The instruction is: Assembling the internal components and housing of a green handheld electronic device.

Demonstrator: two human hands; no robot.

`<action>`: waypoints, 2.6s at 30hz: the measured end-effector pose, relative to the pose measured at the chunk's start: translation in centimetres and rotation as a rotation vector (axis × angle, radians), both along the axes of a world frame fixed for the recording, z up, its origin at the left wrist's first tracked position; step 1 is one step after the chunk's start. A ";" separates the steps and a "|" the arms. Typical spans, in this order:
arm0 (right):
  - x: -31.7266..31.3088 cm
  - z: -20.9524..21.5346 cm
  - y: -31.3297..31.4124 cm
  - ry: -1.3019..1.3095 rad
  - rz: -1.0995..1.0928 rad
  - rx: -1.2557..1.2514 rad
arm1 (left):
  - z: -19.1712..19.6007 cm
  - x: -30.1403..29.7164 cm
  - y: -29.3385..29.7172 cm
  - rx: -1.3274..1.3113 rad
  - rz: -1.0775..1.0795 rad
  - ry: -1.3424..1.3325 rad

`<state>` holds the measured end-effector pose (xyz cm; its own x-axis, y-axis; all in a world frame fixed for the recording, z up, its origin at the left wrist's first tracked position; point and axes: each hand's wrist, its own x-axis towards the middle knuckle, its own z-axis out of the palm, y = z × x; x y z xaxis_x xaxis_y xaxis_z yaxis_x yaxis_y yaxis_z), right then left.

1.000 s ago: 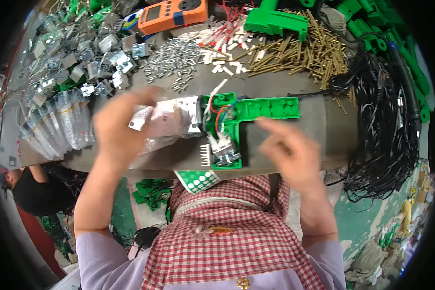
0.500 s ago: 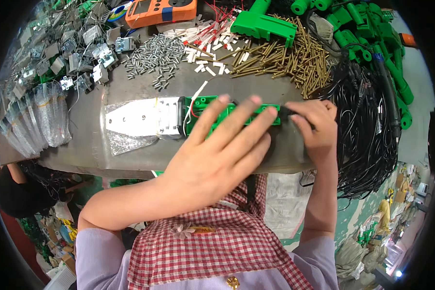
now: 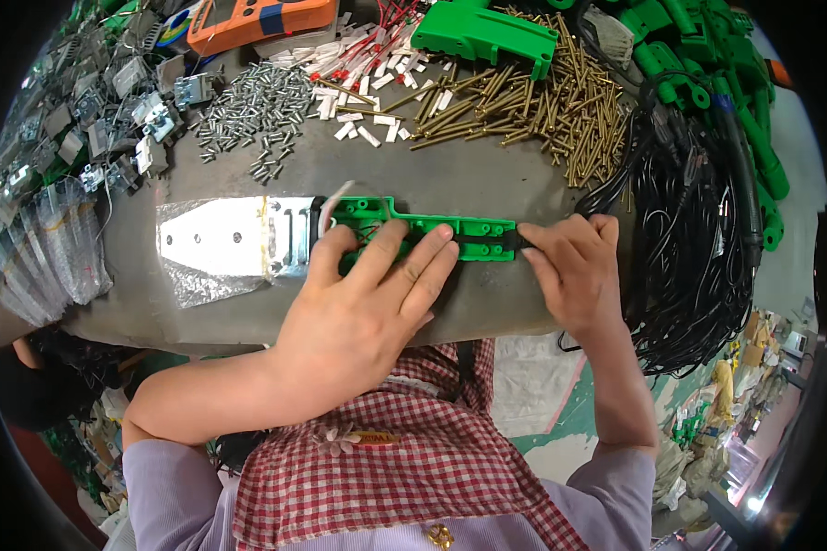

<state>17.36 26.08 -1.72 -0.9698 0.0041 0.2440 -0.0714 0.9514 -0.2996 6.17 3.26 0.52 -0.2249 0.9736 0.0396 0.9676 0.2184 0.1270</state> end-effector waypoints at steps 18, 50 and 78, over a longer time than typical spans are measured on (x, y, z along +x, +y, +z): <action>-3.0 3.1 -0.4 -0.319 -0.084 -0.434 | 0.2 -0.4 0.1 -0.088 -0.006 -0.054; -11.0 4.0 -5.9 0.003 0.256 -0.386 | -2.2 0.6 -5.4 0.451 0.291 -0.312; -10.6 3.2 -4.9 -0.146 0.426 -0.424 | -2.3 0.8 -5.5 0.468 0.222 -0.375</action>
